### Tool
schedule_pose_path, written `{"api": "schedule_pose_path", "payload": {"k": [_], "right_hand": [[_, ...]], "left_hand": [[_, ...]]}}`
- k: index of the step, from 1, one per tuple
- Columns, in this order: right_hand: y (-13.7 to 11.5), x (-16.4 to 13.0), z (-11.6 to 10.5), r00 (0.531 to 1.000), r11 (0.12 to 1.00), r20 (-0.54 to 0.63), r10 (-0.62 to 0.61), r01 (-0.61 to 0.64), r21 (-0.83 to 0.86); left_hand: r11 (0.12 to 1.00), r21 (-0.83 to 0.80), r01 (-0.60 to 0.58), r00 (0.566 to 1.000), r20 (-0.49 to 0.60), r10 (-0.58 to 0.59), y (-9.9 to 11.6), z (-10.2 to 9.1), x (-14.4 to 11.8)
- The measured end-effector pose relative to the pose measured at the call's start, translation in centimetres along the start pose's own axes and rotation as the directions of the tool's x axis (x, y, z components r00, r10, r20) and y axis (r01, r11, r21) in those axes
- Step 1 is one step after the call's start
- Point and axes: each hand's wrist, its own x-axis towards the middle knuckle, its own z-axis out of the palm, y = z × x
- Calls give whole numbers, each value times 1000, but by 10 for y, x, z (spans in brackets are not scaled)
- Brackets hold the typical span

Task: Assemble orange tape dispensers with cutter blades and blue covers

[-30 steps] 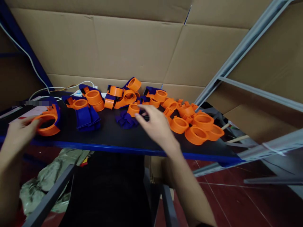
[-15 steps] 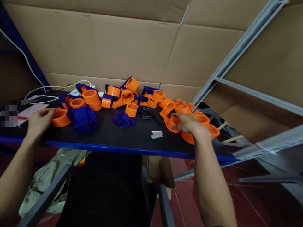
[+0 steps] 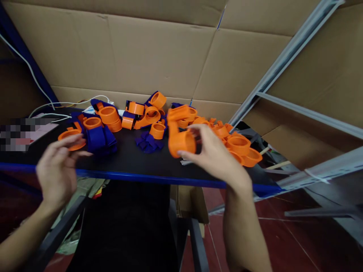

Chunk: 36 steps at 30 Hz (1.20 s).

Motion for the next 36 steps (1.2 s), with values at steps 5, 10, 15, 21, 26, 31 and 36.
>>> {"api": "schedule_pose_path", "payload": {"k": [5, 10, 15, 21, 26, 31, 36], "right_hand": [[-95, -30, 30, 907, 922, 344, -244, 108, 371], [-91, -29, 36, 719, 841, 529, -450, 142, 523], [3, -13, 31, 966, 976, 258, 6, -63, 210], [76, -15, 51, 922, 949, 275, 271, -304, 84], [84, -16, 55, 941, 958, 257, 220, -259, 126], [87, -13, 60, 971, 968, 156, 183, -205, 145], [91, -8, 72, 959, 955, 110, 262, -274, 115]], "left_hand": [[791, -250, 559, 757, 543, -364, 13, 40, -37], [700, -176, 692, 633, 615, -471, 5, 30, -48], [681, -110, 724, 585, 621, -522, -2, 23, -46], [614, -68, 786, 512, 628, -586, -1, 34, -49], [567, -50, 822, 472, 615, -632, -5, 37, -53], [542, -27, 840, 440, 617, -653, -7, 38, -54], [540, -25, 841, 434, 627, -647, -8, 37, -54]]}}
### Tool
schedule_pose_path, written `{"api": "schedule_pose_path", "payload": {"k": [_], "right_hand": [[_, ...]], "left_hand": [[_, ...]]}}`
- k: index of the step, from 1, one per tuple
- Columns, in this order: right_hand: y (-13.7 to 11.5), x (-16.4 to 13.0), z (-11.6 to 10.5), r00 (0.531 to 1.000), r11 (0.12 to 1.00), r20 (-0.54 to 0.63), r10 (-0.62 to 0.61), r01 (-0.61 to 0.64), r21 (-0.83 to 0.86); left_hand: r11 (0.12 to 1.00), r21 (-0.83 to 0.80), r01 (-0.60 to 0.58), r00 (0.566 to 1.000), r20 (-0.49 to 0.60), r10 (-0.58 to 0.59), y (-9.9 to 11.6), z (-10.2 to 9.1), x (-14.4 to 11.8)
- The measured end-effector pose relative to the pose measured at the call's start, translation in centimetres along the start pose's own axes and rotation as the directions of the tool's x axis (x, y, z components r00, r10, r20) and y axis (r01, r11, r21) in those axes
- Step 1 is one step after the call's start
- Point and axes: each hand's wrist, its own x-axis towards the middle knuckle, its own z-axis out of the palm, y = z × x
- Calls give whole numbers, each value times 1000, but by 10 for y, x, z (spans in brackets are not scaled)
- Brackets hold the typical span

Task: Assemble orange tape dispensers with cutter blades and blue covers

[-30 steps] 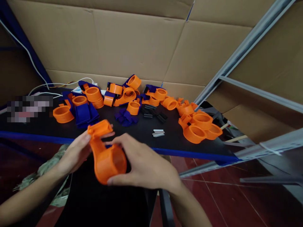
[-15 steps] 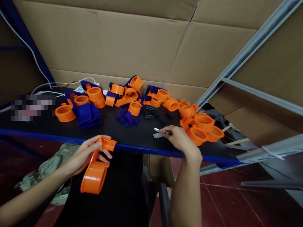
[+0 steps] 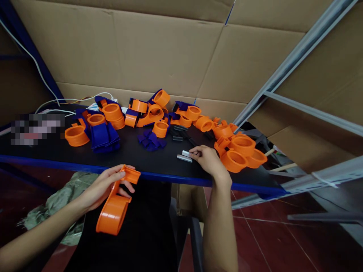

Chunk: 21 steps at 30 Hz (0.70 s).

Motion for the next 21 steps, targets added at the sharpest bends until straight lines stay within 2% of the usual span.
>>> {"api": "schedule_pose_path", "payload": {"k": [4, 8, 10, 14, 16, 18, 20, 21], "right_hand": [[0, 1, 1, 1000, 999, 25, 1, -3, 54], [-20, -4, -5, 989, 988, -149, -19, 42, 148], [-42, -8, -5, 985, 961, -167, -43, 86, 264], [-99, -19, 6, 987, 806, 74, -140, 70, 588], [-124, -23, 17, 950, 714, 199, -242, 36, 699], [-142, -27, 29, 881, 633, 286, -376, 19, 774], [-152, -29, 39, 838, 613, 305, -453, 44, 789], [-155, -29, 43, 841, 640, 288, -459, 88, 764]], "left_hand": [[1000, -13, -13, 1000, 14, 13, 0, 0, -1], [999, -22, -36, 999, 16, 36, -2, 1, -1], [999, -27, -38, 999, 5, 38, -3, 1, 0], [997, -48, -68, 998, -23, 67, -2, 4, 0], [994, -53, -97, 995, -34, 95, -1, 5, -1], [992, -50, -112, 993, -32, 110, 0, 6, -2], [992, -42, -121, 992, -27, 119, 1, 6, -3], [992, -37, -124, 992, -25, 123, 1, 5, -3]]}}
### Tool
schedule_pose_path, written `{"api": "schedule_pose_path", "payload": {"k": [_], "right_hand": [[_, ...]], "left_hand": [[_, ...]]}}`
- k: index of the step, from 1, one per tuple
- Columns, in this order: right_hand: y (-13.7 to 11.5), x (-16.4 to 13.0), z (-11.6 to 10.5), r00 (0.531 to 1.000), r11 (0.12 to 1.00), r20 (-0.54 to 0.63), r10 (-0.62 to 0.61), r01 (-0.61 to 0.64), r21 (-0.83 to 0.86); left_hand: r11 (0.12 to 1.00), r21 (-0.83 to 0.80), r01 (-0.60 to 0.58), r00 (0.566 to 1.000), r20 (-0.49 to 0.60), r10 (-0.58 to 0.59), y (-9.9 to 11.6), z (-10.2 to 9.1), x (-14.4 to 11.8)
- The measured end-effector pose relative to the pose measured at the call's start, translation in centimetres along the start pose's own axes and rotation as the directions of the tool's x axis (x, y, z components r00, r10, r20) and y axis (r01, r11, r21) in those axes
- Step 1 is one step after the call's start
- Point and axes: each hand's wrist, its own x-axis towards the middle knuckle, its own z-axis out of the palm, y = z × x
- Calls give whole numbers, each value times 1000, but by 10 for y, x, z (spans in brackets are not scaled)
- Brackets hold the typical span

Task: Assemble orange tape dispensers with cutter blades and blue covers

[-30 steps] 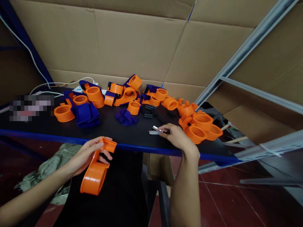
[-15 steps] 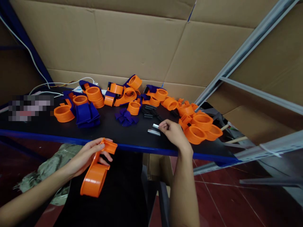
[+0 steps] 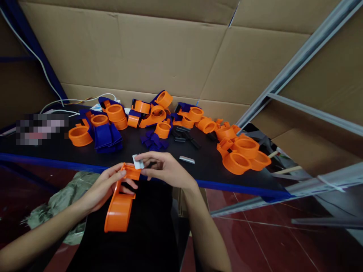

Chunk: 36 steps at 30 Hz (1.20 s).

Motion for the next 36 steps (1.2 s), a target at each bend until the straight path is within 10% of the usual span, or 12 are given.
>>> {"api": "schedule_pose_path", "payload": {"k": [9, 18, 36], "right_hand": [[-1, -1, 4, 993, 835, -23, -112, 82, -543], [4, 1, 12, 998, 867, 16, 68, -51, -495], [13, 10, 18, 1000, 908, 9, 0, 3, -418]], "left_hand": [[993, 117, -33, 999, -4, 33, -7, -2, 0], [987, 158, 15, 999, 42, -22, -9, -3, 0], [990, 9, 142, 987, 82, -142, -12, -4, 1]]}}
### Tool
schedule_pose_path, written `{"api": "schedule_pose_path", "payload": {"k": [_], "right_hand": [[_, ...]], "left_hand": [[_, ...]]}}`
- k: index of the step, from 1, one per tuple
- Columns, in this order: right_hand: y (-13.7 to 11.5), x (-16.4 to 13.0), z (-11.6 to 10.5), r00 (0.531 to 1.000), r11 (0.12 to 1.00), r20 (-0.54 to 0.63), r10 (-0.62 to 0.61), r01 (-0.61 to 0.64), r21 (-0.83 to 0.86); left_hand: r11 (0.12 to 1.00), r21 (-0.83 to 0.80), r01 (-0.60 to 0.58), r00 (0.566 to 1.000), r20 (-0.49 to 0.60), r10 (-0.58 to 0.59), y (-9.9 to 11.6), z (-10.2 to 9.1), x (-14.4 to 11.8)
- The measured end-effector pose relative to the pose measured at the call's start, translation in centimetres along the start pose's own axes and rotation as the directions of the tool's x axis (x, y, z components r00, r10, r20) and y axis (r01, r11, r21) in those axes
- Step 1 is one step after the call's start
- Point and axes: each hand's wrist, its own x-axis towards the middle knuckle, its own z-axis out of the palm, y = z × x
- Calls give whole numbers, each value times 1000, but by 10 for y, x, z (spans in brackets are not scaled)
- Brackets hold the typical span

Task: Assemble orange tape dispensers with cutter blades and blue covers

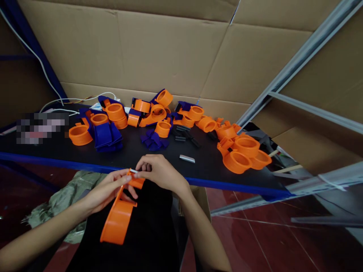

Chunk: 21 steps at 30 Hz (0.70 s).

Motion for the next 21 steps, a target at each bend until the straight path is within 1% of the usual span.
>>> {"api": "schedule_pose_path", "payload": {"k": [1, 2, 3, 4, 5, 6, 7, 8, 9, 11, 12, 13, 16, 19, 21], "right_hand": [[2, 0, -5, 999, 1000, -52, -3, 3, -17], [7, -1, -15, 992, 999, -127, 2, -8, -49], [13, -2, -29, 975, 994, -222, 18, -41, -99], [23, -2, -46, 944, 980, -327, 50, -109, -164], [35, -2, -67, 887, 944, -454, 82, -216, -251], [50, -2, -89, 820, 870, -558, 128, -363, -334], [66, -1, -111, 741, 735, -639, 207, -549, -398], [82, -1, -132, 652, 550, -687, 321, -719, -425], [97, 0, -151, 563, 376, -716, 413, -821, -429], [123, 2, -176, 499, 280, -735, 459, -867, -413], [133, 3, -183, 483, 260, -738, 471, -876, -407], [141, 4, -186, 476, 256, -739, 477, -880, -401], [152, 6, -185, 452, 230, -741, 497, -892, -390], [147, 4, -182, 454, 231, -741, 495, -891, -392], [135, -3, -180, 481, 249, -735, 478, -876, -412]], "left_hand": [[999, -37, 9, 1000, 0, -9, 1, 0, 0], [998, -69, 15, 1000, -1, -15, 2, -1, 0], [995, -95, 17, 1000, -3, -18, 3, -1, -1], [993, -113, 19, 1000, -7, -20, 4, -1, -1], [992, -126, 21, 1000, -12, -23, 4, -1, -1], [991, -134, 27, 999, -15, -29, 5, -1, -2], [990, -140, 33, 999, -18, -36, 6, 0, -2], [989, -145, 39, 999, -20, -42, 6, 0, -2], [987, -152, 43, 999, -23, -47, 6, 0, -2], [986, -161, 50, 998, -23, -54, 6, 0, -2], [985, -164, 52, 998, -21, -57, 6, 0, -2], [985, -166, 55, 998, -17, -59, 5, 0, -1], [983, -168, 68, 997, -11, -70, 5, -1, -1], [982, -173, 72, 996, -33, -79, 5, -2, -2], [982, -182, 54, 996, -54, -64, 6, -1, -3]]}}
